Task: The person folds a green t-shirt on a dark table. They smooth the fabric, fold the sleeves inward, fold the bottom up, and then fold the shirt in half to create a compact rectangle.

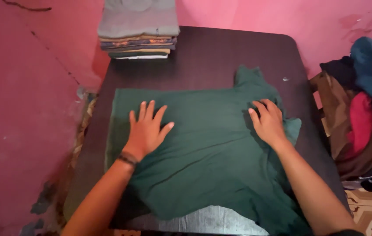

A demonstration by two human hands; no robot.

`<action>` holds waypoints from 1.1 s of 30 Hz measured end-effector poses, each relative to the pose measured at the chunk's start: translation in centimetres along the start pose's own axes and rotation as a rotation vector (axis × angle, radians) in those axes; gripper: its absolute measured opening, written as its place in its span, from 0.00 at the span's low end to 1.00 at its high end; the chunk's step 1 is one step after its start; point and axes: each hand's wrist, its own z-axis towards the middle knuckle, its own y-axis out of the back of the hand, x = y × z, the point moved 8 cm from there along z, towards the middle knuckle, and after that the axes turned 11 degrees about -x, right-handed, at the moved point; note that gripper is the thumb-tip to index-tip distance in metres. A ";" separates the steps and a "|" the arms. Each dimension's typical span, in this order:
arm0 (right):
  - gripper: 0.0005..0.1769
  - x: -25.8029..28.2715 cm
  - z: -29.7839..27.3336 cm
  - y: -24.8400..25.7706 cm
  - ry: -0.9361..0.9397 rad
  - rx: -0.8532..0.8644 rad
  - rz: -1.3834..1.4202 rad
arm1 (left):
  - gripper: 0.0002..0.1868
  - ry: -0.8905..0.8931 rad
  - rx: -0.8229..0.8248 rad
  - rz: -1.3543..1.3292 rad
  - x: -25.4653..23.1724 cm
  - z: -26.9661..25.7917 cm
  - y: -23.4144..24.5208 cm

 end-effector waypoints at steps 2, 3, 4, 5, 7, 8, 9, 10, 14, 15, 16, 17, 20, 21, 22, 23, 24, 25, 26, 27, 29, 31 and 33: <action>0.24 -0.4 1.5 -1.5 -0.027 0.035 -0.031 | 0.34 0.022 0.096 -0.048 -0.8 2.9 -1.8; 0.24 -0.8 2.2 -2.4 -0.049 0.074 -0.059 | 0.33 0.051 0.193 -0.094 -1.2 4.2 -3.2; 0.24 -1.1 3.1 -3.1 -0.053 0.071 -0.064 | 0.33 0.045 0.192 -0.097 -1.1 5.1 -4.3; 0.26 -1.6 3.7 -4.3 -0.076 0.127 -0.091 | 0.33 0.077 0.219 -0.072 -0.7 5.8 -5.7; 0.27 -2.1 5.2 -6.1 -0.100 0.180 -0.117 | 0.33 0.109 0.245 -0.047 -0.2 6.8 -6.9; 0.29 -2.5 5.6 -7.6 -0.144 0.315 -0.131 | 0.34 0.147 0.264 -0.047 0.0 7.1 -6.8; 0.32 -2.9 6.0 -9.1 -0.189 0.446 -0.144 | 0.34 0.185 0.281 -0.046 0.3 7.5 -6.8; 0.32 -2.4 7.0 -9.0 -0.190 0.441 -0.142 | 0.34 0.182 0.277 -0.043 0.8 8.0 -6.9; 0.35 -0.6 9.2 -10.6 -0.200 0.530 -0.095 | 0.35 0.200 0.224 0.071 3.8 9.2 -7.8; 0.35 -0.2 9.9 -10.8 -0.176 0.518 -0.078 | 0.35 0.211 0.203 0.098 4.7 9.7 -8.1; 0.35 0.0 9.8 -11.1 -0.185 0.517 -0.081 | 0.35 0.202 0.204 0.096 5.7 9.9 -9.0; 0.30 1.3 11.1 -9.7 -0.090 0.269 0.003 | 0.36 0.229 0.198 0.101 7.0 10.1 -9.9; 0.20 2.5 11.8 -6.1 0.046 -0.159 0.052 | 0.34 0.201 0.037 0.096 7.7 10.2 -9.8; 0.15 2.6 11.2 -4.3 0.087 -0.334 0.023 | 0.33 0.149 -0.112 0.087 7.0 9.9 -8.9; 0.15 1.8 9.8 -3.3 0.081 -0.330 0.021 | 0.33 0.145 -0.107 0.086 5.8 9.1 -7.9; 0.17 0.3 8.6 -2.5 -0.016 -0.299 -0.100 | 0.31 0.051 -0.233 0.095 3.9 8.7 -5.9; 0.20 -1.2 7.2 -1.5 -0.114 -0.267 -0.220 | 0.30 -0.042 -0.360 0.104 2.0 8.1 -3.8; 0.20 -1.2 5.8 1.0 -0.115 -0.261 -0.226 | 0.30 -0.042 -0.356 0.097 0.3 6.9 -2.1; 0.30 -2.3 4.1 2.5 -0.247 -0.094 -0.295 | 0.32 -0.061 -0.238 0.032 -1.4 5.8 -1.3; 0.43 -3.5 2.2 4.2 -0.382 0.066 -0.363 | 0.35 -0.084 -0.125 -0.032 -3.2 4.9 -0.3; 0.43 -3.3 -0.5 5.8 -0.497 0.233 -0.327 | 0.36 -0.131 -0.042 -0.064 -5.5 1.9 0.9; 0.45 -4.4 -3.4 5.6 -0.608 0.399 -0.284 | 0.38 -0.176 0.039 -0.093 -7.4 -0.7 1.5; 0.32 -4.5 -5.3 3.2 -0.485 0.453 -0.028 | 0.42 -0.262 0.113 -0.198 -9.1 -3.5 1.6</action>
